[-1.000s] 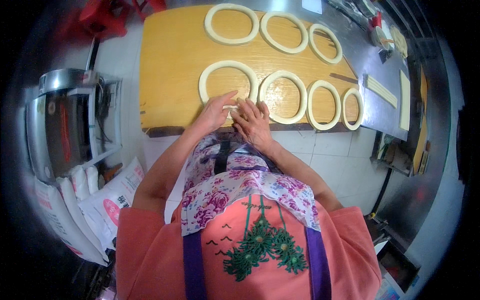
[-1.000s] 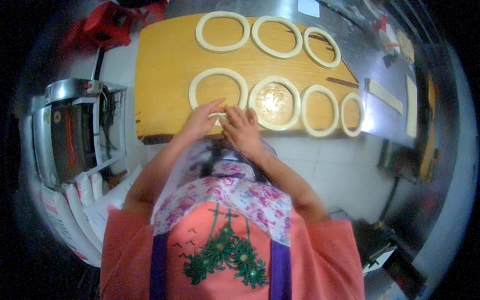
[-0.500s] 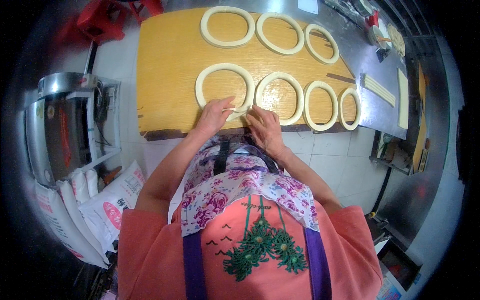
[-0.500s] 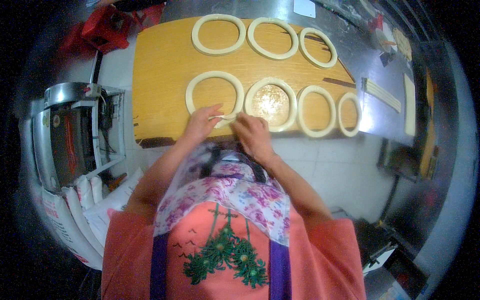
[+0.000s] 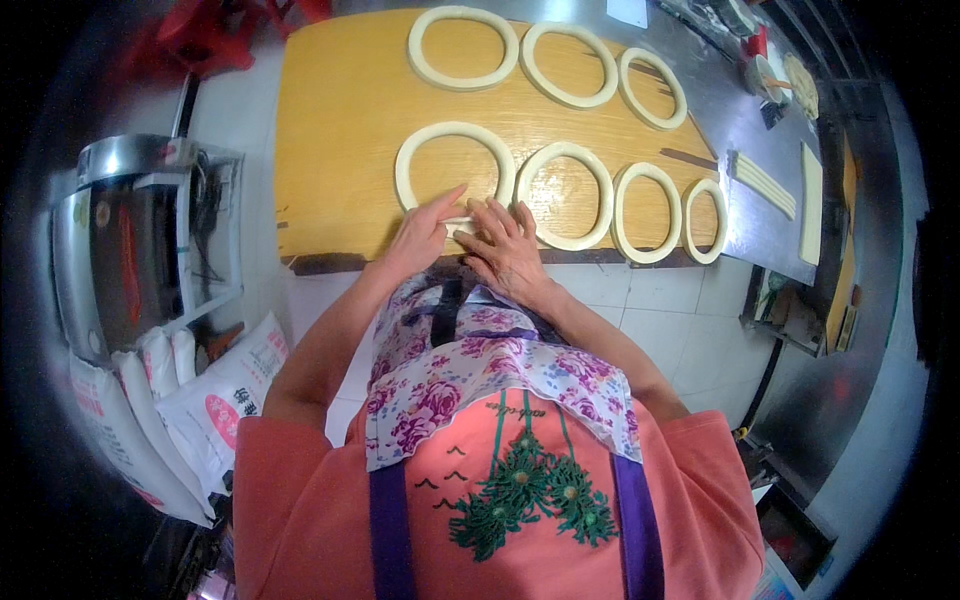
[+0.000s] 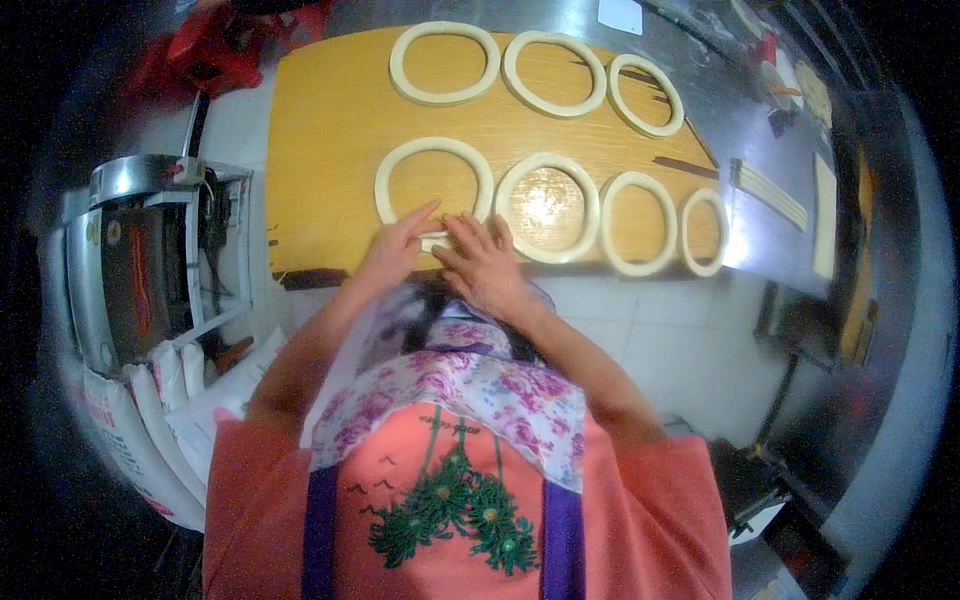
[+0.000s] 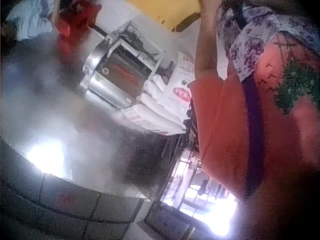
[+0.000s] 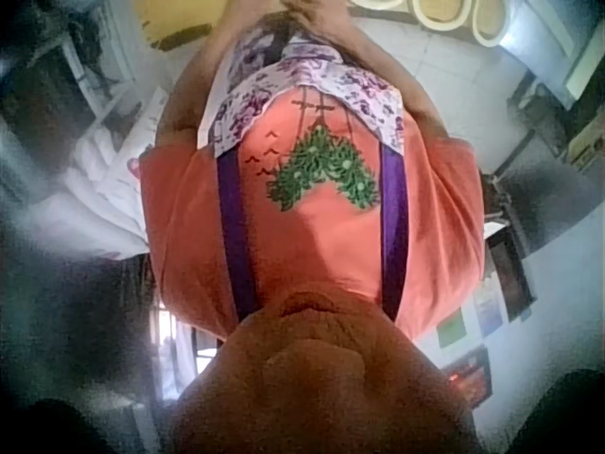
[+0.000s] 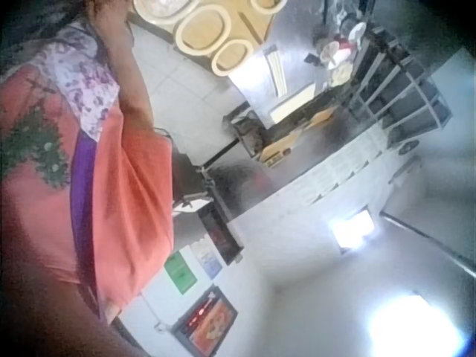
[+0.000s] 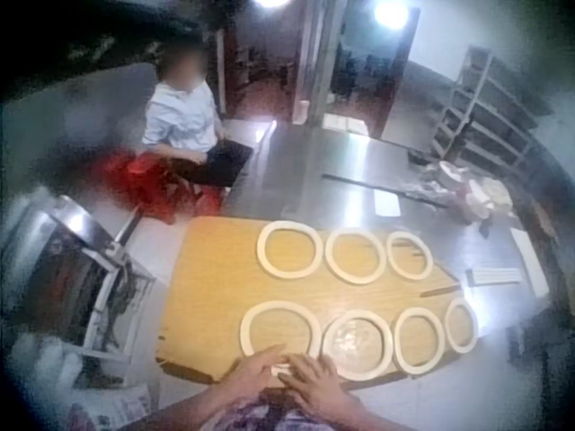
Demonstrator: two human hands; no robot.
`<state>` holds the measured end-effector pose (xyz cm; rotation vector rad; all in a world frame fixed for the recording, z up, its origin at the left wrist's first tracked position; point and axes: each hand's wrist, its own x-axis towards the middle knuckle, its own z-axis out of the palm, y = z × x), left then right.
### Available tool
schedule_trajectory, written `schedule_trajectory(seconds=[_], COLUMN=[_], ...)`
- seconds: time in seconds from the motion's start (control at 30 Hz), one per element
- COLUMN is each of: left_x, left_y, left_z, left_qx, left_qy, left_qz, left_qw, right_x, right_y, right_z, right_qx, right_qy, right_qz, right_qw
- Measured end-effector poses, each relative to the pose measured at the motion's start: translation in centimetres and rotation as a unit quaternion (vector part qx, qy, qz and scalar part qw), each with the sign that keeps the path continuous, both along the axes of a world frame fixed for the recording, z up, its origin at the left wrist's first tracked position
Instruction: The person shapes long strips of dough into circular rings on a wooden board. They pick up a strip, form it into a circle, and press the ends together to seal the ring. The process is repeated multiple times, with finished rings accumulating on the board.
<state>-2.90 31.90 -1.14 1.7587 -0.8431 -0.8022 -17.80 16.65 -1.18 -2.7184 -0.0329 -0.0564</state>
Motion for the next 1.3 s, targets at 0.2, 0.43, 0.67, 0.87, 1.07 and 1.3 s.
schedule_trajectory(seconds=[0.2,0.43,0.67,0.87,1.07,1.3], left_x=[-0.1,-0.2,-0.4,-1.7,-0.3,7.2], left_y=[0.2,0.1,1.0,3.1,2.9,-1.6], left_z=[0.3,0.1,-1.5,-4.4,-3.0,-2.1], left_qx=[0.011,-0.005,0.022,0.019,-0.027,0.217], left_qy=[0.058,0.059,-0.059,-0.384,-0.322,-0.288], left_qz=[-0.004,-0.016,-0.086,-0.273,-0.105,0.182], left_qw=[0.998,0.998,0.994,0.882,0.941,0.915], right_x=[0.2,0.4,-0.1,-1.2,3.9,11.1], right_y=[0.4,0.4,-0.3,-4.0,-7.2,-7.5], right_z=[-0.7,-1.0,0.0,1.0,0.6,0.1], right_qx=[-0.006,-0.005,0.028,0.025,0.019,-0.067], right_qy=[-0.001,-0.005,-0.067,-0.085,-0.13,0.089], right_qz=[-0.002,-0.004,-0.012,-0.089,-0.177,-0.202], right_qw=[1.0,1.0,0.997,0.992,0.975,0.973])
